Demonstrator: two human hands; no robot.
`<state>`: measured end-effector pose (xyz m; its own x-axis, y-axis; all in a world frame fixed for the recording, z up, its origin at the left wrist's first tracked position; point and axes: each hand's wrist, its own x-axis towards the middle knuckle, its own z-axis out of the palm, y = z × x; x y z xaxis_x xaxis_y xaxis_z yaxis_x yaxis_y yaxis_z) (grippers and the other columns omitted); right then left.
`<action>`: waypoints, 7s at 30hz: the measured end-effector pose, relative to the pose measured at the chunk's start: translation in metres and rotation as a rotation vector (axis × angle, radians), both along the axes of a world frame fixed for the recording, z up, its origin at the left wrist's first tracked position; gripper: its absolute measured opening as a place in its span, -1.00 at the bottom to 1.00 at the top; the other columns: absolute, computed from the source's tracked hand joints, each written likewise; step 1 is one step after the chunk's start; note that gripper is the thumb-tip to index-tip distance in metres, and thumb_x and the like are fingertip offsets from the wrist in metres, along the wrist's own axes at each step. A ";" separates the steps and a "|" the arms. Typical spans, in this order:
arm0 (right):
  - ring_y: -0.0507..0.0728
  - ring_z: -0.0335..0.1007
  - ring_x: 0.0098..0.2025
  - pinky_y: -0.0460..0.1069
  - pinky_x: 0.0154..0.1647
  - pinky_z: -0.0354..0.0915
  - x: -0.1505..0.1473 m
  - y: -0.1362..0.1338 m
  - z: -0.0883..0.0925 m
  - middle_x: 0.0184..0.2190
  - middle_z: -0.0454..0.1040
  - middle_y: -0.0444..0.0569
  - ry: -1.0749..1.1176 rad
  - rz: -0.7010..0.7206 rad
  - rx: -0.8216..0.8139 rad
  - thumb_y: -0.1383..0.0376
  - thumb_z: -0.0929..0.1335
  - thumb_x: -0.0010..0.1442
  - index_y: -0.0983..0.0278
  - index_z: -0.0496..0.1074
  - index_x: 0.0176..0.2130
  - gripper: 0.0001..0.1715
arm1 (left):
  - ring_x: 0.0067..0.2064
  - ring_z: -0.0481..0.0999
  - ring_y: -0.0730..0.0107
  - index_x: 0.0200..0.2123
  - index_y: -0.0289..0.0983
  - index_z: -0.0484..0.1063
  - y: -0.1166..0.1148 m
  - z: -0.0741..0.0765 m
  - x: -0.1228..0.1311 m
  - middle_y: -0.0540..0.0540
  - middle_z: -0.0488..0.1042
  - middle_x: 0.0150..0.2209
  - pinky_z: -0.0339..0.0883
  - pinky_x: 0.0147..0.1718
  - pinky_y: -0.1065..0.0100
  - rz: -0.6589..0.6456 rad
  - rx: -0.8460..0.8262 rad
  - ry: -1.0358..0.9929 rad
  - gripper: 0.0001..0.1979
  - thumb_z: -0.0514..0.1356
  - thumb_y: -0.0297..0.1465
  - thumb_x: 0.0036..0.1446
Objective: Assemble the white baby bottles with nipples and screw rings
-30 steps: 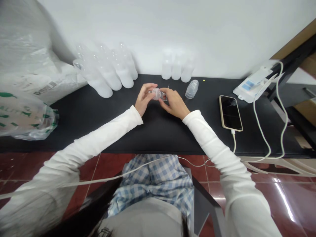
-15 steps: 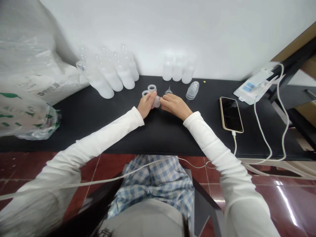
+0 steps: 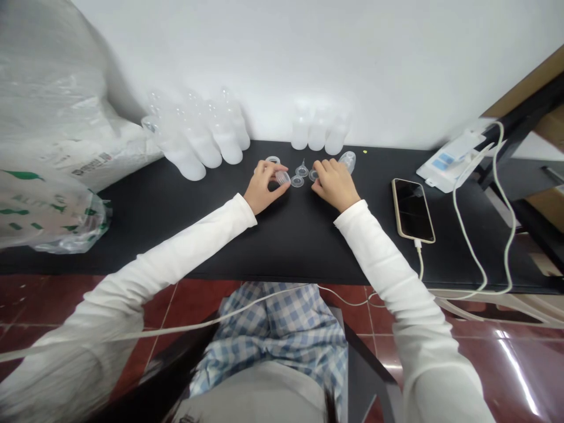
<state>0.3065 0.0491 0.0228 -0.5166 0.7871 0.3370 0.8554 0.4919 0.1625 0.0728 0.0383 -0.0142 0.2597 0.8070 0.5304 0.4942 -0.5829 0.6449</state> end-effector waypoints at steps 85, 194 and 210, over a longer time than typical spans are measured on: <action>0.09 0.34 -0.40 0.03 -0.32 0.35 -0.056 -0.033 0.002 -0.45 0.41 -0.10 1.021 0.046 -0.078 -0.24 0.14 0.35 0.19 0.31 -0.34 -0.38 | 0.33 0.41 0.05 0.33 -0.14 0.30 -0.017 0.021 -0.028 -0.18 0.45 0.28 0.20 0.29 0.05 0.108 0.288 0.431 -0.49 -0.01 -0.22 0.38; 0.10 0.33 -0.46 0.07 -0.37 0.36 -0.041 -0.019 -0.021 -0.44 0.41 -0.08 0.901 -0.021 0.231 -0.18 0.20 0.36 0.21 0.34 -0.22 -0.47 | -0.07 0.54 0.32 -0.16 -0.22 0.46 -0.032 0.020 0.017 -0.12 0.55 -0.12 0.41 -0.06 0.27 -0.253 -0.275 -0.340 -0.50 0.20 0.11 0.20; 0.08 0.24 -0.44 0.03 -0.31 0.33 -0.052 -0.023 -0.019 -0.49 0.33 -0.16 0.717 0.124 0.072 -0.22 0.28 0.29 0.19 0.34 -0.29 -0.46 | -0.22 0.43 0.33 -0.44 -0.18 0.17 -0.023 0.011 0.011 -0.04 0.38 -0.33 0.41 -0.16 0.19 -0.116 -0.448 -0.510 -0.68 0.03 -0.20 0.36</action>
